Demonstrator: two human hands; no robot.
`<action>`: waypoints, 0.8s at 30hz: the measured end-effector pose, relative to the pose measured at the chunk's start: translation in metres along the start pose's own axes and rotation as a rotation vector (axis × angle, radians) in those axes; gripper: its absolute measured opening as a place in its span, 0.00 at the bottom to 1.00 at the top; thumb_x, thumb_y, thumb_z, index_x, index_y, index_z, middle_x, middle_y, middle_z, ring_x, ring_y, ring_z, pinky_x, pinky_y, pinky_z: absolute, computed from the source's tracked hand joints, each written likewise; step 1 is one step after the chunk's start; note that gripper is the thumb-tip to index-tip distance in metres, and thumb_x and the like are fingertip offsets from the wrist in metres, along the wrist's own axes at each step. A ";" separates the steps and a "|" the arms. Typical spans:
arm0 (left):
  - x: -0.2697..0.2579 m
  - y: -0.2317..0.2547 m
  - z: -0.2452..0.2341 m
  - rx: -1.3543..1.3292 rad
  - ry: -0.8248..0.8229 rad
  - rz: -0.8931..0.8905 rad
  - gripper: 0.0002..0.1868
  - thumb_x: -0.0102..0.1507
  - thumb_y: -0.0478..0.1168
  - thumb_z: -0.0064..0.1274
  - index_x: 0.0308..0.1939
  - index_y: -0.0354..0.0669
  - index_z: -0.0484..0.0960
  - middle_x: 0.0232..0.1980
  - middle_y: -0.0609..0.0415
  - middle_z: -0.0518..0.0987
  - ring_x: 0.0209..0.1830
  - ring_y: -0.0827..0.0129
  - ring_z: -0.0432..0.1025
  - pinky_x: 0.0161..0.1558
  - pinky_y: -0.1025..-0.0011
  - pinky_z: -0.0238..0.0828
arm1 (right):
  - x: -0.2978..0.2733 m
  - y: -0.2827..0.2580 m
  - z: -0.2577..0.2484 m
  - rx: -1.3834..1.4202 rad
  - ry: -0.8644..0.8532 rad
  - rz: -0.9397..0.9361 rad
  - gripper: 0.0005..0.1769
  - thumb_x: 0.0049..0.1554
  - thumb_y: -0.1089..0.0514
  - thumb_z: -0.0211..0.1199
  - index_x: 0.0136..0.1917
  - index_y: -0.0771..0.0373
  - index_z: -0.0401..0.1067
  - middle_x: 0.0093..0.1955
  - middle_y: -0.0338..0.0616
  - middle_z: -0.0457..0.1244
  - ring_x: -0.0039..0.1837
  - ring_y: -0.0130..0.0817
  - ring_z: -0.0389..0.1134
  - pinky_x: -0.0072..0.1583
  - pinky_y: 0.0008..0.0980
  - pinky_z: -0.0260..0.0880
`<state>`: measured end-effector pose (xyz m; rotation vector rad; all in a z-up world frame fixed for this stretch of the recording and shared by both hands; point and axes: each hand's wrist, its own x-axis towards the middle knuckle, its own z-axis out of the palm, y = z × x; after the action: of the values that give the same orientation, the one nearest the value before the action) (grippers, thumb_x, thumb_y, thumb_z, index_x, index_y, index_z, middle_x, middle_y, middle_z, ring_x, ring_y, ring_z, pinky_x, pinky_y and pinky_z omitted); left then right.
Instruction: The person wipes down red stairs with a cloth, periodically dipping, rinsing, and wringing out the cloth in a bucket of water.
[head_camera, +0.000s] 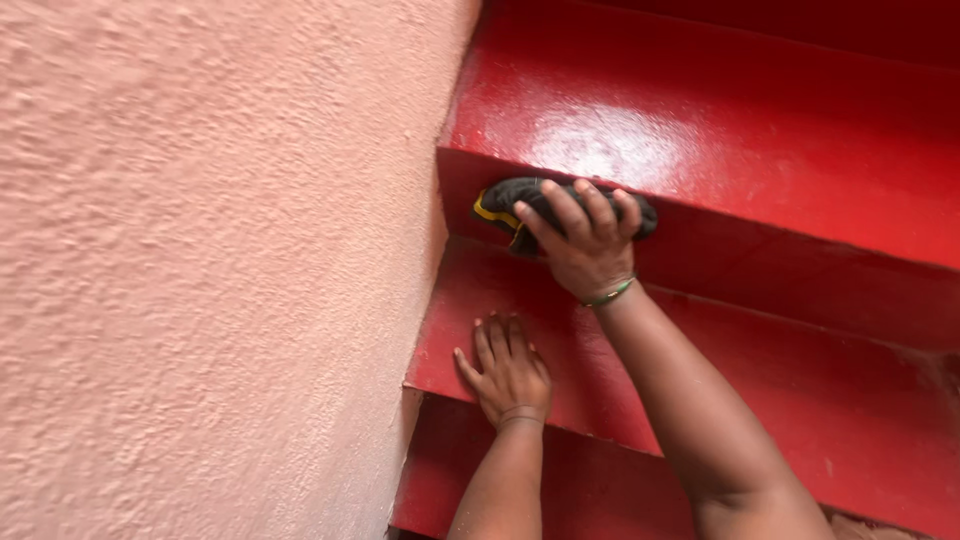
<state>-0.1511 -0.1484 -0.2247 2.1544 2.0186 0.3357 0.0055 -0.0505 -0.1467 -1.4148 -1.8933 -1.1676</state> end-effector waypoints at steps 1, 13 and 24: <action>0.001 -0.001 -0.001 -0.011 0.001 0.009 0.30 0.64 0.50 0.45 0.71 0.55 0.64 0.78 0.55 0.57 0.81 0.58 0.45 0.73 0.34 0.32 | 0.002 -0.005 0.007 0.005 0.004 -0.005 0.15 0.67 0.50 0.56 0.65 0.36 0.75 0.72 0.35 0.60 0.70 0.42 0.60 0.69 0.53 0.54; -0.001 -0.002 -0.005 -0.037 -0.093 0.015 0.29 0.65 0.49 0.44 0.70 0.52 0.65 0.78 0.54 0.56 0.81 0.58 0.43 0.72 0.35 0.31 | 0.034 -0.023 0.040 -0.037 -0.036 -0.101 0.22 0.62 0.51 0.57 0.68 0.37 0.76 0.71 0.31 0.56 0.68 0.35 0.55 0.65 0.46 0.56; 0.006 0.000 -0.021 -0.060 -0.148 0.020 0.33 0.60 0.49 0.46 0.70 0.50 0.65 0.80 0.52 0.56 0.80 0.57 0.42 0.71 0.32 0.29 | 0.073 -0.057 0.045 -0.126 -0.031 0.073 0.15 0.64 0.52 0.61 0.62 0.34 0.75 0.66 0.30 0.54 0.65 0.34 0.54 0.64 0.46 0.50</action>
<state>-0.1569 -0.1428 -0.2046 2.0985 1.8840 0.2287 -0.0682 0.0198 -0.1308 -1.5639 -1.8009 -1.2548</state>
